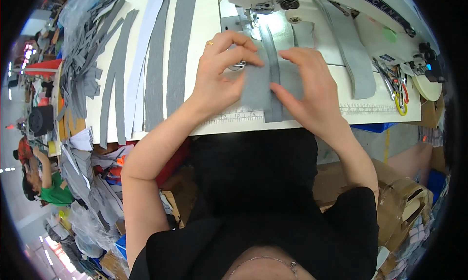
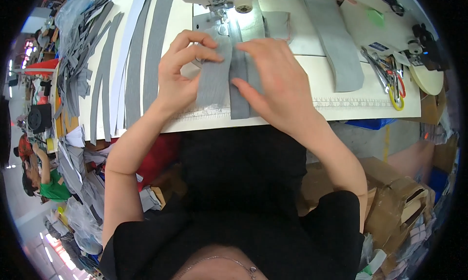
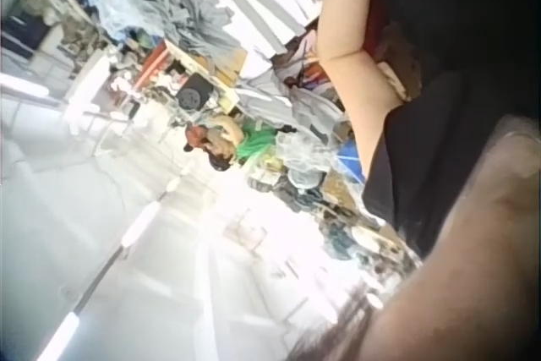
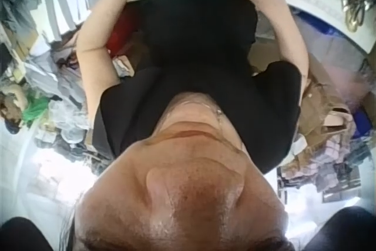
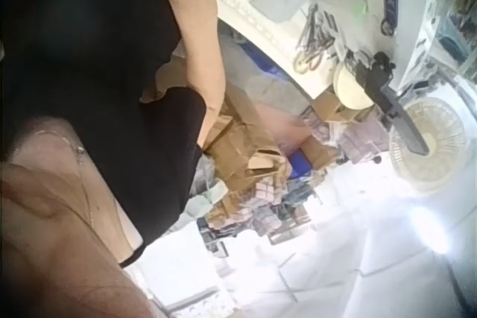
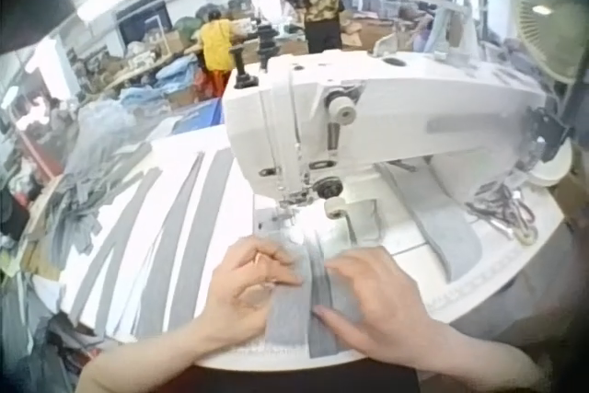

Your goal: Sewing strips of leather or synthetic material and attaching a zipper using an industrial sewing machine.

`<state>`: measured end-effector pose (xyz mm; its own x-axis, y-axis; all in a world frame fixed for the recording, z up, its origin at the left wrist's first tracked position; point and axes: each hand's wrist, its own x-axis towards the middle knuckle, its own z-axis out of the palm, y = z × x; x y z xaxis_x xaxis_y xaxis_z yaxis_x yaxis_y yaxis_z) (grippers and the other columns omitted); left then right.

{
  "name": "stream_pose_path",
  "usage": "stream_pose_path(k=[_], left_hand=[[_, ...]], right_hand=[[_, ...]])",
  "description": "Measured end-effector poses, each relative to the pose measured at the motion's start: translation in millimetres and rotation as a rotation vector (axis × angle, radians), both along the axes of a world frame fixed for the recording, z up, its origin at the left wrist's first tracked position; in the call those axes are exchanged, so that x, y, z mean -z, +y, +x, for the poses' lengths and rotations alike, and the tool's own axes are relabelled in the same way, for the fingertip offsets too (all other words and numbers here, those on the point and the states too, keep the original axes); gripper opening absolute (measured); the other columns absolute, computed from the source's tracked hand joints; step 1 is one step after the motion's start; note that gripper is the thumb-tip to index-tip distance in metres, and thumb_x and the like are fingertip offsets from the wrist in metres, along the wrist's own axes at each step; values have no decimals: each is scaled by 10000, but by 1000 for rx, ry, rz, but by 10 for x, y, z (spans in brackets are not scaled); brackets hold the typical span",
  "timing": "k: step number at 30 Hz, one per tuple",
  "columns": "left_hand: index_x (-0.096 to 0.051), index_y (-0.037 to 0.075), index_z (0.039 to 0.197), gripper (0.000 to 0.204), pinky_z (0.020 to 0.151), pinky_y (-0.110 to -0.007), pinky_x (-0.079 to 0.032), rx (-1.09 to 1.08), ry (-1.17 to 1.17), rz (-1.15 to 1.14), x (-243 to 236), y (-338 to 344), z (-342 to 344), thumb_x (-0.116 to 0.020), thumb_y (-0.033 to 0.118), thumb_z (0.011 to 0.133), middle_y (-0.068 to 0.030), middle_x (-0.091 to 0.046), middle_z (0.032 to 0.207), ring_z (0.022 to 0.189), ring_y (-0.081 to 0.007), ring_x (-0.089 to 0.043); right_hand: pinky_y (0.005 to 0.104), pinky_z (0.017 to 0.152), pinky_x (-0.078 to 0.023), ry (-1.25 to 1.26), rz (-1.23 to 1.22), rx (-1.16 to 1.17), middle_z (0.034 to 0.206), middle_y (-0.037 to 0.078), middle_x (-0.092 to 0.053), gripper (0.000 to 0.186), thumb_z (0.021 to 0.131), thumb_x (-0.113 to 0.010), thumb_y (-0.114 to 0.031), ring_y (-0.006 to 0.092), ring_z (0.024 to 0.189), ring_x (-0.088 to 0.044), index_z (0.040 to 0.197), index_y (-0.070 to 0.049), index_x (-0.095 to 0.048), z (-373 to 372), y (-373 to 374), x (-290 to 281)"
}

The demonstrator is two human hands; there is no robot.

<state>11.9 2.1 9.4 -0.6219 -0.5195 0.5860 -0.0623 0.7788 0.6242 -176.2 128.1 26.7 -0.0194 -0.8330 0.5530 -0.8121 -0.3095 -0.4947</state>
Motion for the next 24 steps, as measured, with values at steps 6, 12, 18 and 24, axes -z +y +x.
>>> stream_pose_path(k=[6,12,18,24], left_hand=[[-738,65,895,202,865,-369,-507,-248,26,148,-49,82,-141,-721,-75,749,-70,-669,1053,1011,-286,-608],[-780,66,906,157,852,-353,-492,-218,-63,168,71,-9,-150,-777,-15,772,-61,-712,947,944,-264,-632],[-803,77,904,135,923,-372,-467,-222,-130,79,80,-41,-123,-786,22,782,-42,-739,990,989,-249,-661],[-795,75,1023,244,966,-342,-523,-233,-162,85,36,-4,-141,-726,-26,812,-70,-740,1124,1078,-232,-668]], right_hand=[[340,732,-512,385,-228,-52,927,58,-592,214,672,-662,-70,237,866,-599,881,-66,-616,17,-146,202],[366,810,-486,272,-40,-137,933,61,-609,355,610,-785,-164,270,897,-609,915,-73,-628,-14,-63,188],[411,902,-461,90,64,-316,1011,66,-661,397,691,-869,-252,294,1006,-612,982,-85,-656,-87,78,-34],[413,913,-454,-30,47,-141,1073,60,-675,222,822,-776,-158,290,1051,-603,1004,-77,-677,-246,10,105]])
